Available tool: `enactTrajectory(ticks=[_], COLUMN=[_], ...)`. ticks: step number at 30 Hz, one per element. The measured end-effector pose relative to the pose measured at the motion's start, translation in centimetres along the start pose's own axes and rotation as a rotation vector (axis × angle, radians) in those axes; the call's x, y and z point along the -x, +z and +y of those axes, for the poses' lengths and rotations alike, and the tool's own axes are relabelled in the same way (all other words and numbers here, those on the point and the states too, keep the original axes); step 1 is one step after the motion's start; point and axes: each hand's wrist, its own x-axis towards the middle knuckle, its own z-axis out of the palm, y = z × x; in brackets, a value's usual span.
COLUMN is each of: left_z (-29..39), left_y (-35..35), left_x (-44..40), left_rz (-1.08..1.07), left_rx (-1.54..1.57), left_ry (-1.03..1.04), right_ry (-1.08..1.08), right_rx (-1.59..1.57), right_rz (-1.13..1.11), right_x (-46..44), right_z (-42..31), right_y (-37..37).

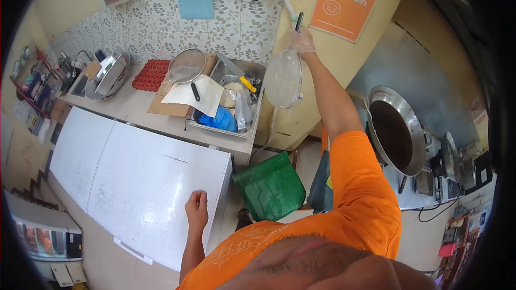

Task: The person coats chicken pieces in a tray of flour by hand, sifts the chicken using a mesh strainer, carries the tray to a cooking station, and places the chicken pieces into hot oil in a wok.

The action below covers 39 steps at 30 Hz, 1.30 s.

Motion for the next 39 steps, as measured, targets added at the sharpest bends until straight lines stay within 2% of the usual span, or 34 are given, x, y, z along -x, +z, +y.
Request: enactTrajectory(ticks=[1,2,4,6,8,10,12,14,16,18,22,26,29,31,34,37,39], left_z=[1.7,3.7,9.8,17.9,25.8,33.3,41.0,45.6,48.2,49.9,52.1,54.3,54.7,55.4,56.0,58.2,58.7], left_y=[0.7,1.5,2.2,2.1,1.7,2.5,5.4,9.4,13.9,18.8,27.1,33.8,39.1,44.3,53.1,62.9,68.4], left_x=[-0.8,-1.7,-3.0,-2.9,-1.7,1.2,7.7,15.2,21.7,28.0,39.4,48.9,54.6,58.3,64.0,71.1,75.6], left_rz=[-0.013,-0.027,-0.056,-0.117,-0.070,-0.037,-0.055,-0.134,-0.237,-0.368,-0.619,-0.796,-0.916,-1.013,-1.089,-1.248,-1.261], left_rx=[0.011,0.024,-0.111,-0.129,-0.152,0.055,0.179,0.232,0.290,0.374,0.606,0.761,0.834,0.869,0.989,1.039,1.062], left_ry=[0.057,0.116,0.471,0.747,1.088,1.432,1.716,1.992,2.157,2.252,2.309,2.304,2.293,2.288,2.277,2.224,2.258], right_ry=[-0.004,0.015,0.060,-0.033,-0.226,-0.269,0.013,0.112,0.272,0.490,0.538,0.676,0.728,0.789,0.763,0.812,1.028], right_rx=[-0.049,-0.116,-0.249,-0.530,-0.543,-0.439,-0.403,-0.601,-0.704,-0.730,-0.541,-0.308,-0.291,-0.267,-0.353,-0.299,-0.149], right_rz=[-0.005,-0.102,-0.295,-0.397,-0.548,-0.601,-0.681,-0.640,-0.549,-0.417,-0.110,0.114,0.251,0.403,0.496,0.772,0.860], right_x=[0.6,0.9,2.0,7.6,14.7,22.0,30.0,38.0,45.4,52.8,64.7,71.8,76.7,79.0,83.4,87.0,93.1], right_z=[-0.8,-1.2,-1.8,-4.7,-5.8,-6.6,-6.6,-3.5,-1.0,1.0,4.0,3.8,6.2,7.9,12.3,13.8,16.9], right_y=[-1.2,-2.6,-6.1,-11.6,-19.1,-28.5,-38.4,-46.0,-53.9,-61.4,-74.1,-84.1,-88.6,-91.6,-97.6,-102.8,-105.8])
